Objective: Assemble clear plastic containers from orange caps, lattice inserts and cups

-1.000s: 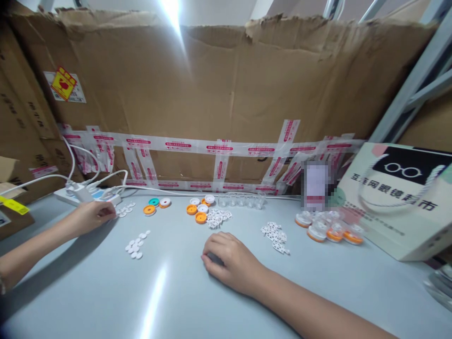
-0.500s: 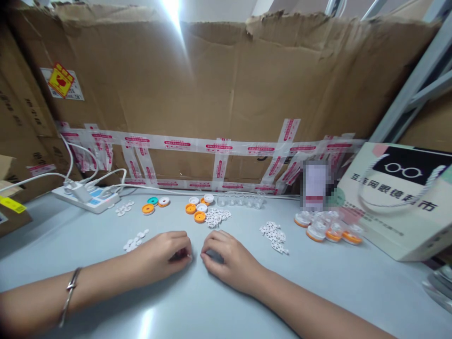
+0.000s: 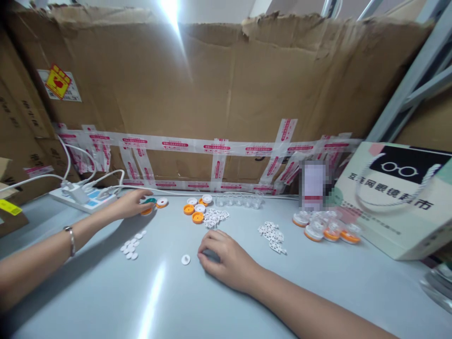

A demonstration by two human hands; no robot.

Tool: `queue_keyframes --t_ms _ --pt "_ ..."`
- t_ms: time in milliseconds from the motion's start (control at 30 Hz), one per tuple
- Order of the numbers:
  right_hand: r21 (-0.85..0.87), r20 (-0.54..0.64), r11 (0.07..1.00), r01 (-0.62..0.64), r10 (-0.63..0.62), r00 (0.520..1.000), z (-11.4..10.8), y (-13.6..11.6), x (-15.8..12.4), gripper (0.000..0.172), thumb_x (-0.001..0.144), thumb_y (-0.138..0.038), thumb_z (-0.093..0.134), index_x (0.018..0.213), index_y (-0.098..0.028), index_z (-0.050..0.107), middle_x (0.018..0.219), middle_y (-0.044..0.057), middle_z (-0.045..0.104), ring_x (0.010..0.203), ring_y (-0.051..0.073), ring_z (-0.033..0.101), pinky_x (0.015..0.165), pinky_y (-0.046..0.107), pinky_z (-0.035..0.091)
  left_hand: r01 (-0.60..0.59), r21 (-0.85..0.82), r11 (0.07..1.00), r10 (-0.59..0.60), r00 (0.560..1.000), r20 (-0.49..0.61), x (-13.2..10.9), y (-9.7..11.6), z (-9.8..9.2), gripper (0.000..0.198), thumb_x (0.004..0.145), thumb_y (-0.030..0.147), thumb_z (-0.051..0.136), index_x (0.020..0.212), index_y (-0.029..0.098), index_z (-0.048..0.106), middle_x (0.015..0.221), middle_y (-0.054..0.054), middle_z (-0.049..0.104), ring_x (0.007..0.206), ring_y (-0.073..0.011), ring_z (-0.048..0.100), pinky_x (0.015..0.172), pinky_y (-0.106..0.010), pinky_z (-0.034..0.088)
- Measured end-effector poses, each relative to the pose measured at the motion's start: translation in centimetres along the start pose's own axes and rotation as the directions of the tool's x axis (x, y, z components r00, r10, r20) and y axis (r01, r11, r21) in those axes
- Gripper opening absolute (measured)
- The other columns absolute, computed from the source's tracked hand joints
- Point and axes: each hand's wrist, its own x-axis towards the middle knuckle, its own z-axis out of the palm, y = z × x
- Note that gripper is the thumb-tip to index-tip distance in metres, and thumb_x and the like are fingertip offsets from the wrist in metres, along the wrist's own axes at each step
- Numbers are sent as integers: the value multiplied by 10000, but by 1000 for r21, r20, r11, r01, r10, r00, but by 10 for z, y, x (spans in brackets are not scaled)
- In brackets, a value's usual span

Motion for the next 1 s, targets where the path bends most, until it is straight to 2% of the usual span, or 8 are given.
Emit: queue_keyframes --t_ms 133,267,367,433,533,633,833,1000 --pt "-11 -5 1000 16 -16 1000 0 1 -1 96 803 -128 508 799 -178 590 833 58 598 801 164 554 735 294 471 -6 0 1000 6 1000 4 3 -2 15 231 686 348 507 787 192 644 839 -78 702 836 -267 639 708 -294 449" --pt "-8 -10 1000 30 -30 1000 1 3 -2 94 802 -126 516 817 -174 596 849 59 601 809 162 555 750 295 466 -22 -14 1000 22 999 -27 0 6 5 238 700 323 499 804 161 640 864 -110 694 865 -289 627 738 -329 447" --pt "11 -13 1000 21 -21 1000 1 4 -3 99 800 -120 518 820 -173 599 855 59 601 818 161 557 757 288 464 -59 -64 996 55 996 -71 -13 28 -11 320 758 380 481 940 151 611 994 -111 669 925 -259 607 785 -325 451" --pt "27 -21 1000 2 -1 1000 1 4 -3 100 799 -116 516 809 -170 600 848 58 602 816 158 560 755 282 463 -139 -146 979 130 989 -67 -31 50 -17 353 794 440 469 993 177 595 1021 -63 662 892 -197 613 768 -272 471" --pt "45 -31 999 -14 15 999 1 4 -3 103 801 -114 514 807 -162 605 849 60 601 822 157 562 760 279 460 -396 -375 838 415 909 -33 -61 86 -13 279 796 387 541 973 183 612 978 -50 664 891 -177 597 782 -272 472" --pt "52 -32 999 -5 7 999 1 4 -2 105 796 -108 519 810 -159 610 848 60 597 818 156 561 758 280 457 -466 -420 779 538 841 64 -84 107 1 211 813 310 559 974 181 606 948 -53 649 855 -166 590 770 -278 466" --pt "54 -33 998 18 -16 999 2 7 -3 101 782 -101 532 801 -161 611 838 58 595 813 163 555 752 282 454 -412 -390 823 504 847 169 -93 109 22 213 794 295 614 970 177 605 898 -48 639 781 -170 587 705 -277 458" --pt "58 -51 998 11 -8 999 4 7 -4 96 784 -109 533 799 -159 613 842 60 589 805 161 558 746 280 454 -368 -443 818 467 874 136 -92 105 24 354 757 360 653 1053 181 579 1010 -62 653 882 -191 610 786 -296 472"
